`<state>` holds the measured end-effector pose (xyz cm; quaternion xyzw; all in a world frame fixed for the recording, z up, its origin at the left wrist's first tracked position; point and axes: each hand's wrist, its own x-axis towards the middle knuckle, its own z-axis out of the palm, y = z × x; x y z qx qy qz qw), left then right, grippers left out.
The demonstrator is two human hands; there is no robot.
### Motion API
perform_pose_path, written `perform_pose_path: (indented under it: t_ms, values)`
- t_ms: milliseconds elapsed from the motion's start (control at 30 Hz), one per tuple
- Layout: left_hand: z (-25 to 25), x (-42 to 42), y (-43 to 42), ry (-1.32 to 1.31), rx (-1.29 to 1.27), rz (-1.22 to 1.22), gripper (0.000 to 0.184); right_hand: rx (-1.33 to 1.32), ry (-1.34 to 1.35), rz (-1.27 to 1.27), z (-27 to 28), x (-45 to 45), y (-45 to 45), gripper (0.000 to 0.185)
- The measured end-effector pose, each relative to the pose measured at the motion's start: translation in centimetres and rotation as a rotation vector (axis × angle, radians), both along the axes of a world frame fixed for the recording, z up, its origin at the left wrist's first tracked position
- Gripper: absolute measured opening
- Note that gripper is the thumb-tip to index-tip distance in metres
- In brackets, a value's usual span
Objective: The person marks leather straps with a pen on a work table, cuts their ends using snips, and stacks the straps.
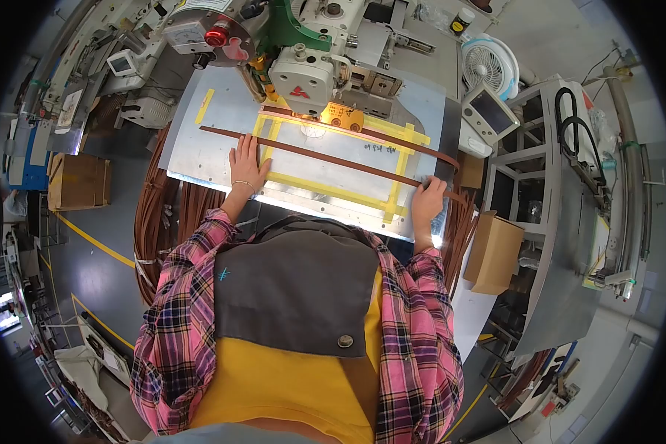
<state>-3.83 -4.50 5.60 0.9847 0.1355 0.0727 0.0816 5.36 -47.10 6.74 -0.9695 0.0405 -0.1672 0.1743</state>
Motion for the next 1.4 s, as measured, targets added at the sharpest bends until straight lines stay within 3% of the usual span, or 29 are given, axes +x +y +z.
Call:
perform_pose_path:
  t_ms: [733, 967, 1033, 1167, 1233, 1400]
  values:
    - [-0.5, -0.1, 5.7, -0.039, 0.000, 0.015, 0.070, -0.048, 0.103, 0.201, 0.4, 1.4, 4.7, 0.030]
    - [0.4, 0.5, 6.7, 0.001, -0.010, 0.006, 0.069, -0.023, 0.200, 0.131, 2.1, 2.4, 7.6, 0.033]
    - [0.4, 0.6, 6.8, 0.013, -0.020, -0.002, 0.069, 0.018, 0.205, 0.236, 2.4, 2.0, 9.4, 0.036]
    - [-0.3, 0.6, 6.9, -0.029, 0.003, 0.002, 0.071, 0.423, 0.493, 0.514, 2.0, 1.0, 15.3, 0.040]
    - [-0.2, 0.6, 7.0, -0.025, 0.003, 0.006, 0.069, 0.539, 0.507, 0.661, 0.9, 0.7, 19.0, 0.040]
    - [0.0, 0.6, 6.8, -0.015, 0.008, 0.006, 0.068, 0.351, 0.355, 0.706, 1.4, 0.9, 26.4, 0.039]
